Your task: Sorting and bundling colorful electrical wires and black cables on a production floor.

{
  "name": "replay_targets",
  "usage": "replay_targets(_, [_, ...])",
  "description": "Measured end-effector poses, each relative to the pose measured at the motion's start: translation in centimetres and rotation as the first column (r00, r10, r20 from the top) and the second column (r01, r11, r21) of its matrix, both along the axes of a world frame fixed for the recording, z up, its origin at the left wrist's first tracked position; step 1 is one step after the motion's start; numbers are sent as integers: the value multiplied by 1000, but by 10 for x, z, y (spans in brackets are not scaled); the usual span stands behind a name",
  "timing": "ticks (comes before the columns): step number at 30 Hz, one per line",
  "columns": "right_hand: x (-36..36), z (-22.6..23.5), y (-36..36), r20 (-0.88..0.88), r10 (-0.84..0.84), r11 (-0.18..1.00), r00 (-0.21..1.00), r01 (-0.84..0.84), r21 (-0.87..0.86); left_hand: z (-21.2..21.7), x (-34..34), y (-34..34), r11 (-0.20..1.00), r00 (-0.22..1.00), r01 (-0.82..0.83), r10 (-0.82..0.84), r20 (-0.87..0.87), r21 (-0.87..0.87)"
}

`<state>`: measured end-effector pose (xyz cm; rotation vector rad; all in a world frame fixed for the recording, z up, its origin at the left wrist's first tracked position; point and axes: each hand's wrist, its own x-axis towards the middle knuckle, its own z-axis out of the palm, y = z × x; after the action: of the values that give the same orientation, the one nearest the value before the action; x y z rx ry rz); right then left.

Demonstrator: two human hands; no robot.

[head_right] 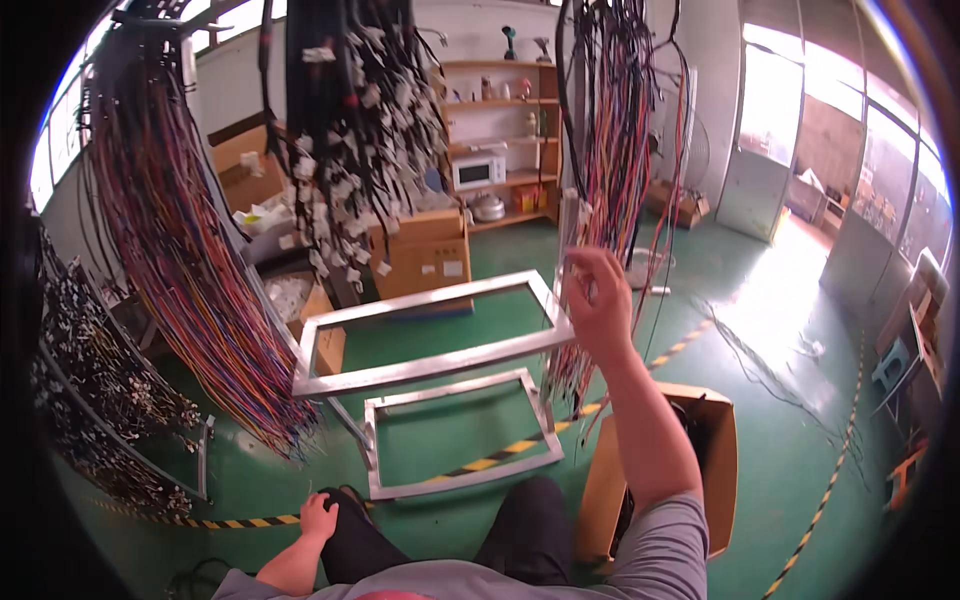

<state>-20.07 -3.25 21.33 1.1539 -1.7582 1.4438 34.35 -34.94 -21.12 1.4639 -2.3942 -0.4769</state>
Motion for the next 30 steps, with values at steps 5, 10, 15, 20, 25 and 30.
replay_targets(5, [-22,138,-75,-227,-106,989,968,79,-123,5,7,8,998,999,-38,37,27,46])
replay_targets(10, [-106,234,-112,218,-213,947,952,256,-193,23,-8,7,997,998,-54,51,48,54])
replay_targets(15, [-97,289,-134,372,61,974,926,27,-226,17,0,13,995,997,-81,79,24,53])
replay_targets(20, [-73,355,-105,248,341,837,907,-174,-518,19,-6,10,995,996,-82,80,36,61])
replay_targets(25, [-68,425,-49,42,486,744,873,-389,-543,15,-5,13,995,997,-78,76,34,62])
replay_targets(30, [-146,518,55,23,702,500,712,-469,-728,13,-5,5,996,997,-62,59,40,70])
